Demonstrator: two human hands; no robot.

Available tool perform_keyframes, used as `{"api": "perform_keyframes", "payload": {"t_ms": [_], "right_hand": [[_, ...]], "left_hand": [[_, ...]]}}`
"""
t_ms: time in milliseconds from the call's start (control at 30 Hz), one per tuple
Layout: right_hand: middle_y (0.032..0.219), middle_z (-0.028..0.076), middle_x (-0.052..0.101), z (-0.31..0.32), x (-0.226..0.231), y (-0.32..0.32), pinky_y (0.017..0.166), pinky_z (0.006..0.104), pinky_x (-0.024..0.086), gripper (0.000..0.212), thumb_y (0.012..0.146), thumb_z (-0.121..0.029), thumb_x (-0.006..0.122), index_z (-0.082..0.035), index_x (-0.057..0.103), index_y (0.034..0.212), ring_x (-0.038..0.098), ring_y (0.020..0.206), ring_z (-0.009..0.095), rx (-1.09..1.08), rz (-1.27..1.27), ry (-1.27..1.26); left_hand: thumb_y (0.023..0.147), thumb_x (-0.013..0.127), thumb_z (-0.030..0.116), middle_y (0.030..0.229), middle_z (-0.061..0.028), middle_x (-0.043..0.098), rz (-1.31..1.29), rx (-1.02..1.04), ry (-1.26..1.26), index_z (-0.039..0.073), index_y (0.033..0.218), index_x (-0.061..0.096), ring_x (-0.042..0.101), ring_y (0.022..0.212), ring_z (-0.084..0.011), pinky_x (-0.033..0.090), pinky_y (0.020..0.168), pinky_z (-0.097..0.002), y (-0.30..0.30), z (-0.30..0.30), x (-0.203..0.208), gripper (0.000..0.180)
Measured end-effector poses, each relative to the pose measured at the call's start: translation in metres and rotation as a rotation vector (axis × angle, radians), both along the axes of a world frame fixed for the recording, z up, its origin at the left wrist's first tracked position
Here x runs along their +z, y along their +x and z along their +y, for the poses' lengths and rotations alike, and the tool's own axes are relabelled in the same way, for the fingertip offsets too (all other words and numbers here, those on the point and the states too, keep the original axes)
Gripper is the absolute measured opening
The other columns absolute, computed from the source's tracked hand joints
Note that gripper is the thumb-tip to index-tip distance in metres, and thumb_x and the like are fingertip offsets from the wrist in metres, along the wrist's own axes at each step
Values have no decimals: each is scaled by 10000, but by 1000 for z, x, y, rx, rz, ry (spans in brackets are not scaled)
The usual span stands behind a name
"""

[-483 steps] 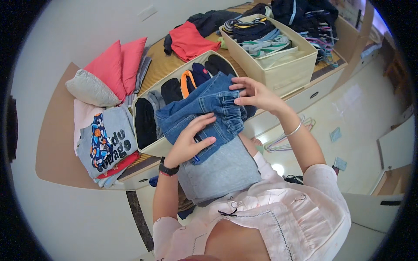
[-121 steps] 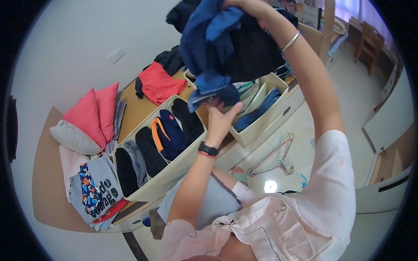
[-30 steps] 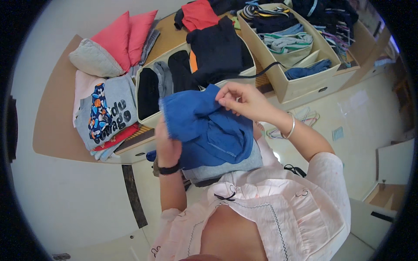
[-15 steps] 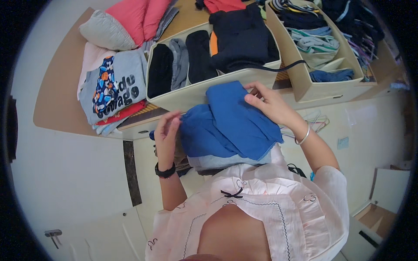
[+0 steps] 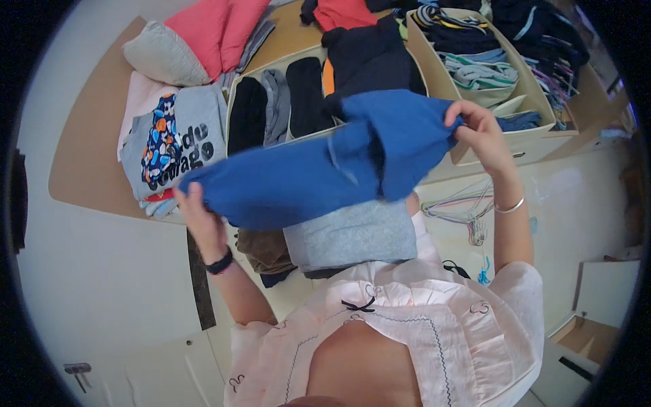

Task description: Folding various items of clothing and organizing them into fabric storage bins.

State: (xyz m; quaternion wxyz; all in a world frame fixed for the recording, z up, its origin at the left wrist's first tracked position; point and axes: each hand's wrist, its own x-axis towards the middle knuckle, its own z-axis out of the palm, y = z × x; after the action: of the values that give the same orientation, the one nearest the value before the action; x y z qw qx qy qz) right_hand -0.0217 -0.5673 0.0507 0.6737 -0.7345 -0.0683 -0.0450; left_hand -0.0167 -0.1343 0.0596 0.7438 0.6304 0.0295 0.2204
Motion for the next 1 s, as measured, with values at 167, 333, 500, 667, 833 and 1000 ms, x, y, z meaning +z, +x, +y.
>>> {"api": "perform_keyframes", "payload": {"t_ms": [167,333,500,667,833,1000], "right_hand": [[740,-33,499,-27,-2,-6,622,189,361,133,690,74,464,-39,524,724,481,701,71,-76,15,-46],[741,3,534,-19,-2,-9,579,265,403,60,752,32,492,-7,535,739,507,656,108,-339,-134,-731],[949,54,609,45,21,3,733,256,455,153,841,-83,572,-12,583,976,584,855,146,-23,-295,-405],[1193,129,570,114,45,23,986,341,372,614,813,-227,669,-56,389,1332,529,1136,216,205,-625,-213],[1050,109,612,153,73,26,867,330,430,577,776,-178,701,-45,414,1259,576,960,182,620,-555,-96],[898,85,622,124,59,38,757,274,464,287,801,-101,610,-42,504,1061,592,804,155,394,-545,-139]], "left_hand": [[931,519,120,1067,-78,541,-393,-1,326,24,1146,465,518,967,-147,385,892,-266,20,13,83,242],[899,569,62,987,-62,600,-560,-147,486,14,1085,520,547,891,-103,419,814,-226,36,-26,150,198],[870,611,49,938,-44,622,-657,-308,707,8,1071,548,557,875,-84,422,793,-213,34,-44,179,214],[866,618,52,959,-44,619,-694,-350,622,18,1097,549,555,883,-88,410,812,-207,18,-56,198,243],[891,586,77,1024,-88,634,-705,-140,605,46,1127,555,592,926,-124,455,836,-248,17,-23,215,241],[900,583,106,1028,-108,644,-730,75,570,49,1056,574,617,888,-134,488,787,-241,30,11,247,166]]}}
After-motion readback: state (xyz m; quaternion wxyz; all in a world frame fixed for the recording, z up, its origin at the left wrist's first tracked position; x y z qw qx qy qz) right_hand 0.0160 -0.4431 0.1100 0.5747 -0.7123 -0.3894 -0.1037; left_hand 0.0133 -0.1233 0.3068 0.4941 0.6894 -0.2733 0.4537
